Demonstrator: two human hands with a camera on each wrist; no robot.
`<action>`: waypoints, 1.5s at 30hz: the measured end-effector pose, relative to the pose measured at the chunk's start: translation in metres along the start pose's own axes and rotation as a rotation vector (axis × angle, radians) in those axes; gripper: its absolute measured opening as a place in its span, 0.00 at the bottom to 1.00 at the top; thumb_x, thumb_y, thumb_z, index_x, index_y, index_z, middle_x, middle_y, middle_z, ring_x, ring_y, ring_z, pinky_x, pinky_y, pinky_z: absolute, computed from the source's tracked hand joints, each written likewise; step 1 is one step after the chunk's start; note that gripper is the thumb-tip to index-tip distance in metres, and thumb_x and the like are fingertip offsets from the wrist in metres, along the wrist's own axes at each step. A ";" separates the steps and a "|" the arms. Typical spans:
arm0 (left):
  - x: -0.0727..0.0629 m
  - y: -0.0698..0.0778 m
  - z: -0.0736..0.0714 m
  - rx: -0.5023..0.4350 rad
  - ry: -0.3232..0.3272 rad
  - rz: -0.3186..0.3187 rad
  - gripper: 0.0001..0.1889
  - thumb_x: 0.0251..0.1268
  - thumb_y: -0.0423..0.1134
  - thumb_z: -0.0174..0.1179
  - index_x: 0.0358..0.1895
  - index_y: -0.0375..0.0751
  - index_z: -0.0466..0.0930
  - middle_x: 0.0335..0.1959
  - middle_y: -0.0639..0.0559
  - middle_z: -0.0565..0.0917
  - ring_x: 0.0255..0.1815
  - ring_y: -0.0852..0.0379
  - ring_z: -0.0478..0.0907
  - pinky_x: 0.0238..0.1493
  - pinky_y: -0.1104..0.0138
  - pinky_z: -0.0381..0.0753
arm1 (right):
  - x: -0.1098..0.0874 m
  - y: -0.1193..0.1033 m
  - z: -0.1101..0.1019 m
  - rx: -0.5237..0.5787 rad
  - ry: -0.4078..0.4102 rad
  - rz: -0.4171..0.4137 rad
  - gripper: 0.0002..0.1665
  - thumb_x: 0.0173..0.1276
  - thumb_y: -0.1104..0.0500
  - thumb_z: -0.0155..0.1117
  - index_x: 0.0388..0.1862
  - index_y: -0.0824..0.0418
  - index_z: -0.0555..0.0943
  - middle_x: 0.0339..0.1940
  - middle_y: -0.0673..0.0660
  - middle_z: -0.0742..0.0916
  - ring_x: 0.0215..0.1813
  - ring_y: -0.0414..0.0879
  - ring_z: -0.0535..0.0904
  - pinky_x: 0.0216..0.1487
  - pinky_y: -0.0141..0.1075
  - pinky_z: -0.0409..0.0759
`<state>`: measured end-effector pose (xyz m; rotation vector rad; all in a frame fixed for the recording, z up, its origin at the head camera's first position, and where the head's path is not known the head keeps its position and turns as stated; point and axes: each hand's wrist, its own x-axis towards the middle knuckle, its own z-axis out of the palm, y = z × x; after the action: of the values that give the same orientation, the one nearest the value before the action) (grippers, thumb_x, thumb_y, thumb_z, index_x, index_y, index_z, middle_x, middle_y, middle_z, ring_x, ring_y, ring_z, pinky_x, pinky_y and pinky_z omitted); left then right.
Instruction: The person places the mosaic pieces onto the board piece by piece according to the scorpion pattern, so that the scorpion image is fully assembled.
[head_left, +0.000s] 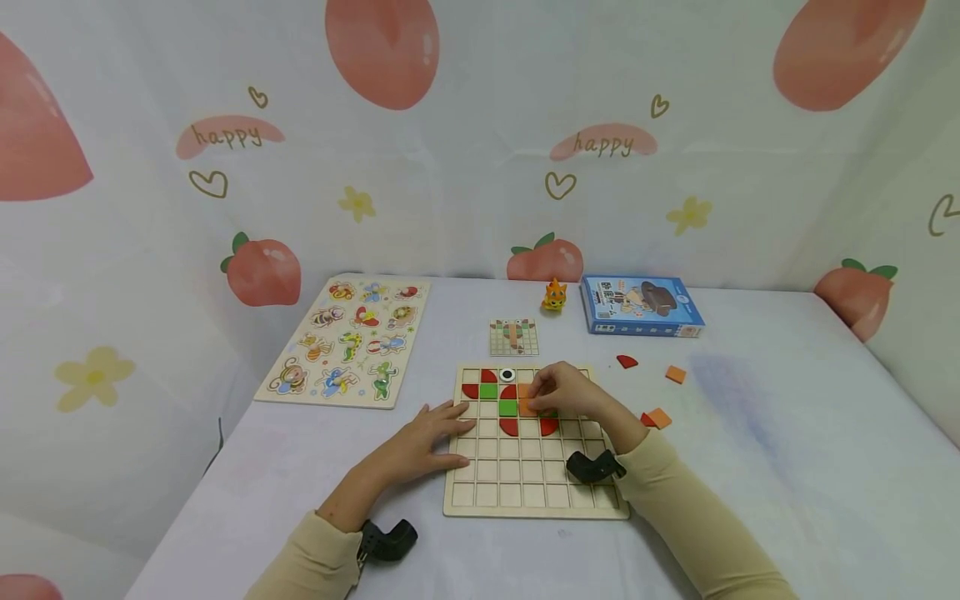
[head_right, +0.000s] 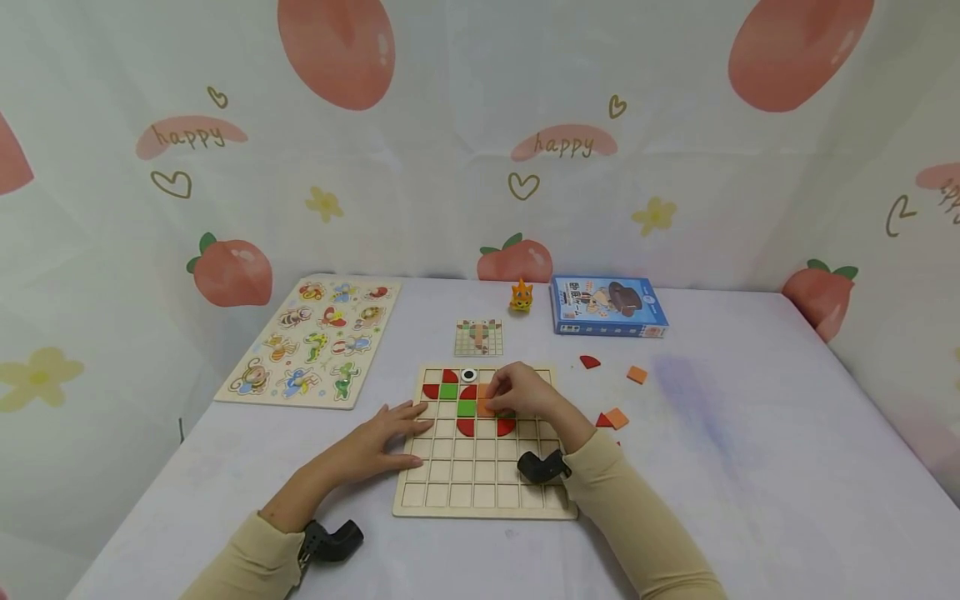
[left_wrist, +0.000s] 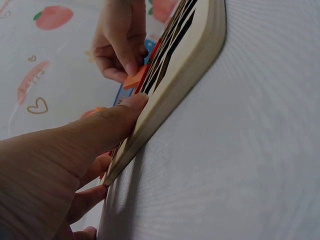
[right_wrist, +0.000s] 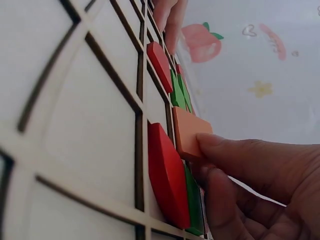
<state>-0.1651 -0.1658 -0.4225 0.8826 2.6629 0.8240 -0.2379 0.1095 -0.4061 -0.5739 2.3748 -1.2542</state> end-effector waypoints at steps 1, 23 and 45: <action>0.000 0.000 0.000 0.002 0.000 0.000 0.30 0.57 0.49 0.63 0.62 0.39 0.72 0.71 0.43 0.61 0.75 0.43 0.51 0.72 0.42 0.44 | 0.000 0.000 0.001 -0.015 0.008 0.001 0.06 0.59 0.65 0.66 0.31 0.68 0.81 0.24 0.53 0.82 0.26 0.40 0.73 0.28 0.30 0.75; 0.001 -0.001 0.000 0.004 -0.011 -0.001 0.31 0.58 0.51 0.62 0.63 0.40 0.71 0.72 0.44 0.60 0.75 0.44 0.50 0.73 0.42 0.43 | -0.009 0.008 -0.026 -0.053 0.102 0.044 0.11 0.60 0.58 0.67 0.37 0.64 0.86 0.38 0.57 0.88 0.38 0.42 0.78 0.40 0.32 0.78; 0.001 0.000 0.001 0.000 -0.004 -0.018 0.31 0.58 0.51 0.62 0.63 0.40 0.71 0.72 0.44 0.60 0.75 0.44 0.50 0.73 0.43 0.43 | -0.055 0.059 -0.105 -0.043 0.302 0.250 0.27 0.66 0.51 0.61 0.57 0.68 0.76 0.52 0.66 0.83 0.44 0.50 0.79 0.40 0.34 0.77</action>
<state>-0.1653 -0.1652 -0.4233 0.8587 2.6633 0.8170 -0.2564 0.2404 -0.3926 -0.0963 2.6230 -1.2513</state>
